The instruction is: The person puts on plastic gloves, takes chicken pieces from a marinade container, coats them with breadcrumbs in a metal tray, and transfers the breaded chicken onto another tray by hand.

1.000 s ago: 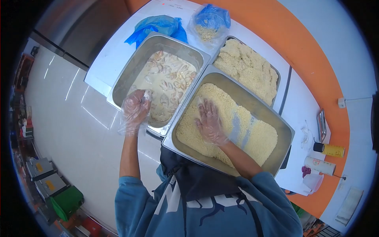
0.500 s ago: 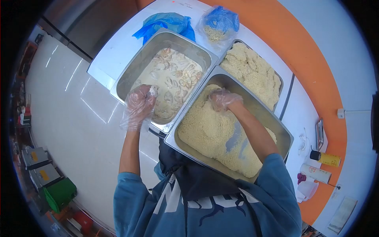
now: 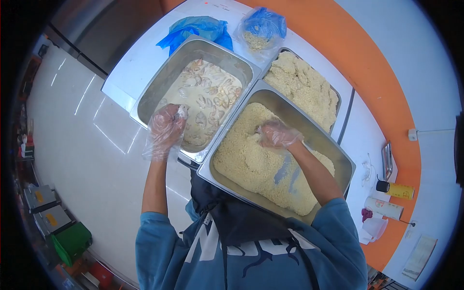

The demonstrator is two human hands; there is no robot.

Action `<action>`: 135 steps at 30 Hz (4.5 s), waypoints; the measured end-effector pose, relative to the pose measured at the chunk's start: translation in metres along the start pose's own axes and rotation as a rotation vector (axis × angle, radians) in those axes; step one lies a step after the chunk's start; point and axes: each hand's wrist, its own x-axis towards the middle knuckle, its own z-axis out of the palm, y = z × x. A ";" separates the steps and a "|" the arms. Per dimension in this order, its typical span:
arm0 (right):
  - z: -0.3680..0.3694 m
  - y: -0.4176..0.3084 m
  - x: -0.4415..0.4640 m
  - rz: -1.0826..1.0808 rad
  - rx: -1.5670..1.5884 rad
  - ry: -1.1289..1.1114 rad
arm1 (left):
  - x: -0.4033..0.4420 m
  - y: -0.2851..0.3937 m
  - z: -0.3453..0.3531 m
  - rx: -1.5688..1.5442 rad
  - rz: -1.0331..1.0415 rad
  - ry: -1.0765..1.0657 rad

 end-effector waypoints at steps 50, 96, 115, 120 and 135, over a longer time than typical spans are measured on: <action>-0.306 -0.152 0.002 0.470 -0.290 0.043 | 0.003 -0.002 -0.001 0.027 0.152 -0.077; 0.040 -0.189 -0.155 0.908 0.258 0.982 | 0.064 -0.015 0.020 0.817 0.600 -1.010; 0.076 -0.148 -0.172 0.910 0.450 1.100 | 0.161 -0.004 -0.024 0.437 0.290 -0.639; 0.074 -0.145 -0.174 0.934 0.515 1.104 | 0.169 0.010 -0.029 0.523 0.399 -0.601; 0.050 -0.172 -0.160 0.981 0.313 1.014 | 0.115 -0.075 0.048 0.693 0.737 -0.801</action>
